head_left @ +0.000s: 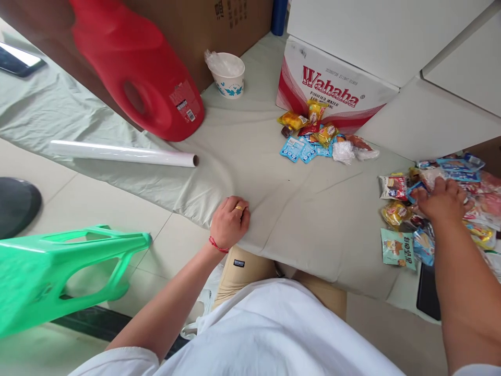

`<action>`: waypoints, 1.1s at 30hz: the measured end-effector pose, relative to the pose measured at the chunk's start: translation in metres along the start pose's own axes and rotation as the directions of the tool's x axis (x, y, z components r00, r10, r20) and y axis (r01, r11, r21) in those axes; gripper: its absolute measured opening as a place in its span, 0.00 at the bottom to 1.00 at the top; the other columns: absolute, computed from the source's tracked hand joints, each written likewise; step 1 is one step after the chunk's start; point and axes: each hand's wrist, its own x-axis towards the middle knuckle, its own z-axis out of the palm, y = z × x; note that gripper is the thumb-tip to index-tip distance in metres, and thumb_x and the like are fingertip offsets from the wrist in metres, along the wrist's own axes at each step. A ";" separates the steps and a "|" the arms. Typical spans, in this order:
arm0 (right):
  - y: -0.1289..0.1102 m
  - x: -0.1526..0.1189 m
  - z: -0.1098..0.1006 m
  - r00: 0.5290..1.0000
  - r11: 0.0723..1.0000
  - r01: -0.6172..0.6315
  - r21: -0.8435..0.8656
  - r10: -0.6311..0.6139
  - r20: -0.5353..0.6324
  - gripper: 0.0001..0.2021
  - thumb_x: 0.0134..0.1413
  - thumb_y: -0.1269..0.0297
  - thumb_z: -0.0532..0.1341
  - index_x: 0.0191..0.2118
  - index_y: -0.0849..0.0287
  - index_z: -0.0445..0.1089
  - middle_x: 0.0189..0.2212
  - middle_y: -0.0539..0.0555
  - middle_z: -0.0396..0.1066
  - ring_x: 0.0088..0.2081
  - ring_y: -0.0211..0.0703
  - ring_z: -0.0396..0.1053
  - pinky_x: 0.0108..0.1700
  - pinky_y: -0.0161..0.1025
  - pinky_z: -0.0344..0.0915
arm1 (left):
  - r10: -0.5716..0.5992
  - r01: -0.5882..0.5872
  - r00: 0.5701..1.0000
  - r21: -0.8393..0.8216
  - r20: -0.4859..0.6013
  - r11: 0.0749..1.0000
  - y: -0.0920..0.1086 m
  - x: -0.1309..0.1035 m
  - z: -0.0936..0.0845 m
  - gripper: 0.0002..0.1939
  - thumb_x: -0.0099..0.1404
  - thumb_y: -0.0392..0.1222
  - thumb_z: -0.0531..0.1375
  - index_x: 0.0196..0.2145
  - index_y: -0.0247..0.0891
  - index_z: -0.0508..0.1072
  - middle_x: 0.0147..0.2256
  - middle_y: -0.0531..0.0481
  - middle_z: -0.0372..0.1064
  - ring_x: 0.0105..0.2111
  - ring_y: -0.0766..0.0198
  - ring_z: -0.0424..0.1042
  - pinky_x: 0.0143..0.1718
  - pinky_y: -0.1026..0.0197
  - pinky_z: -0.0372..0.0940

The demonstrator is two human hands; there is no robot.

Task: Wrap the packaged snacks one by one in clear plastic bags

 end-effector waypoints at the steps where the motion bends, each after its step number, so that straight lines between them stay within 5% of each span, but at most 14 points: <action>1: 0.002 0.000 -0.001 1.000 1.000 0.006 0.006 -0.006 -0.012 0.36 0.59 0.51 0.58 0.70 0.63 0.63 0.69 0.77 0.55 0.69 0.71 0.50 0.54 0.66 0.54 | -0.002 0.002 1.000 -0.001 -0.003 1.000 0.000 0.000 0.000 0.10 0.71 0.35 0.54 0.37 0.39 0.76 0.38 0.44 0.75 0.37 0.56 0.73 0.40 0.55 0.69; 4: -0.001 -0.007 -0.010 0.988 0.996 0.062 0.058 -0.053 -0.142 0.36 0.56 0.52 0.60 0.67 0.67 0.66 0.68 0.78 0.57 0.68 0.71 0.53 0.59 0.66 0.53 | -0.004 0.004 1.000 -0.016 -0.005 1.000 0.000 0.000 0.000 0.09 0.71 0.35 0.55 0.38 0.40 0.76 0.38 0.45 0.75 0.37 0.56 0.73 0.40 0.56 0.69; 9: -0.031 -0.056 -0.034 0.875 0.918 0.351 0.183 -0.253 -0.412 0.21 0.57 0.59 0.57 0.52 0.64 0.76 0.51 0.73 0.75 0.56 0.62 0.70 0.61 0.56 0.62 | -0.003 0.002 1.000 -0.062 -0.019 0.998 -0.003 -0.003 0.003 0.10 0.69 0.33 0.55 0.39 0.40 0.77 0.38 0.44 0.75 0.37 0.55 0.74 0.40 0.55 0.70; 13: -0.064 -0.123 -0.041 0.800 0.731 0.599 0.327 -0.537 -0.266 0.17 0.67 0.56 0.54 0.48 0.56 0.77 0.44 0.61 0.79 0.50 0.54 0.75 0.57 0.50 0.69 | -0.026 0.020 0.999 -0.147 -0.039 0.989 -0.005 -0.008 0.002 0.14 0.65 0.29 0.53 0.40 0.40 0.76 0.39 0.44 0.75 0.37 0.58 0.74 0.39 0.57 0.70; 19: -0.087 -0.197 -0.005 0.700 0.605 0.649 0.461 -0.712 -0.052 0.24 0.71 0.53 0.53 0.65 0.60 0.68 0.64 0.65 0.67 0.64 0.59 0.65 0.66 0.60 0.63 | -0.127 0.129 0.991 -0.469 0.035 0.874 -0.006 -0.003 -0.014 0.16 0.58 0.23 0.48 0.31 0.40 0.70 0.35 0.49 0.71 0.31 0.66 0.71 0.33 0.62 0.67; 23: -0.093 -0.211 0.011 0.761 0.640 0.584 0.500 -0.646 -0.063 0.24 0.71 0.53 0.54 0.65 0.59 0.68 0.66 0.65 0.65 0.66 0.58 0.63 0.67 0.61 0.62 | -0.222 0.183 0.975 -0.517 -0.015 0.837 -0.003 0.027 -0.019 0.14 0.56 0.23 0.49 0.26 0.40 0.68 0.35 0.49 0.72 0.35 0.64 0.73 0.39 0.61 0.69; 26: -0.104 -0.220 0.016 0.832 0.674 0.528 0.516 -0.532 -0.157 0.22 0.71 0.56 0.54 0.63 0.59 0.70 0.64 0.64 0.68 0.65 0.57 0.65 0.67 0.62 0.63 | -0.274 0.237 0.962 -0.473 -0.010 0.848 0.000 0.069 -0.006 0.13 0.58 0.26 0.51 0.27 0.40 0.70 0.35 0.49 0.73 0.36 0.62 0.73 0.42 0.60 0.69; 29: -0.114 -0.227 0.018 0.852 0.690 0.517 0.506 -0.472 -0.228 0.21 0.71 0.58 0.53 0.62 0.60 0.71 0.62 0.66 0.70 0.64 0.58 0.66 0.66 0.63 0.63 | -0.263 0.256 0.964 -0.451 0.049 0.855 0.005 0.124 0.026 0.13 0.62 0.28 0.52 0.32 0.39 0.74 0.39 0.46 0.74 0.40 0.60 0.75 0.48 0.56 0.70; 33: -0.119 -0.231 0.016 0.853 0.680 0.511 0.525 -0.476 -0.214 0.21 0.70 0.59 0.54 0.63 0.57 0.71 0.62 0.65 0.70 0.63 0.58 0.66 0.65 0.64 0.64 | -0.388 0.384 0.920 -0.350 0.060 0.854 0.020 0.183 0.084 0.16 0.66 0.36 0.58 0.51 0.35 0.76 0.63 0.32 0.66 0.62 0.45 0.66 0.66 0.41 0.60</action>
